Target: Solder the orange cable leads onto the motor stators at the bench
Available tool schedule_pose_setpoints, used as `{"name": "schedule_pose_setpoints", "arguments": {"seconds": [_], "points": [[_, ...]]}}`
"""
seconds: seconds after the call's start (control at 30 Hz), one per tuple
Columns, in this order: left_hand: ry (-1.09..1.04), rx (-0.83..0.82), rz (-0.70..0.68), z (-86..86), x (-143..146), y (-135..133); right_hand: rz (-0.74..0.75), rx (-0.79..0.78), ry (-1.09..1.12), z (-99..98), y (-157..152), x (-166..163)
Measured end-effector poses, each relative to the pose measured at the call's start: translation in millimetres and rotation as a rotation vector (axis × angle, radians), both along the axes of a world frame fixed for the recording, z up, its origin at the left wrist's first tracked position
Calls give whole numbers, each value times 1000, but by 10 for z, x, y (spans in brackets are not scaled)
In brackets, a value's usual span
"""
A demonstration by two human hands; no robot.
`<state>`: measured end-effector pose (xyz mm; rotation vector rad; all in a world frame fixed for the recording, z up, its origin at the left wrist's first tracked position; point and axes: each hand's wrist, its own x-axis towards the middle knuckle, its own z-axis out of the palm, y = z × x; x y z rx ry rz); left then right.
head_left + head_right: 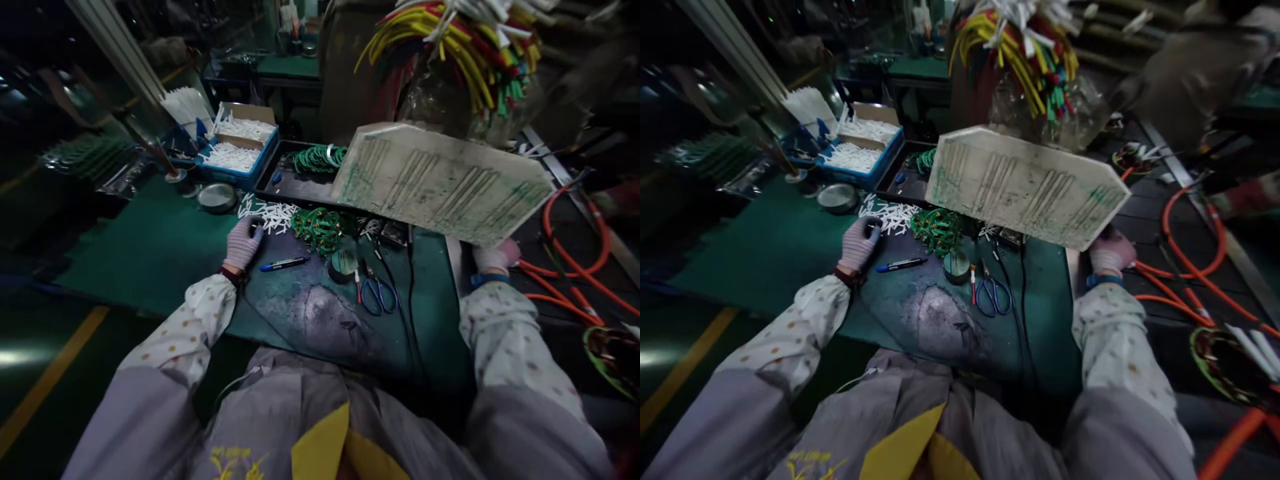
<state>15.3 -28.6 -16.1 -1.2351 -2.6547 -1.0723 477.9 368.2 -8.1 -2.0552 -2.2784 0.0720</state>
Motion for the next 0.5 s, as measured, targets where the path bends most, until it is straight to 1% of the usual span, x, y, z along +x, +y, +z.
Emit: {"name": "schedule_pose_setpoints", "arguments": {"seconds": [0.1, 0.2, 0.23, 0.3, 0.37, 0.4, 0.5], "points": [[18, 33, -120, 122, 69, 211, -135, -31, -47, -80, -252, 443], [46, 57, -268, 244, 149, 584, -236, -9, -119, -71, -567, 873], [69, 44, -307, 275, 183, 727, -269, 8, -139, -49, -663, 979], [142, -52, -348, 318, 264, 999, -318, 49, -157, 6, -822, 1099], [212, -173, -355, 338, 348, 1209, -308, 87, -135, 64, -928, 1075], [234, -212, -358, 341, 384, 1282, -269, 103, -110, 91, -956, 1006], [280, -221, -364, 334, 432, 1369, -103, 144, -15, 171, -904, 612]]}}
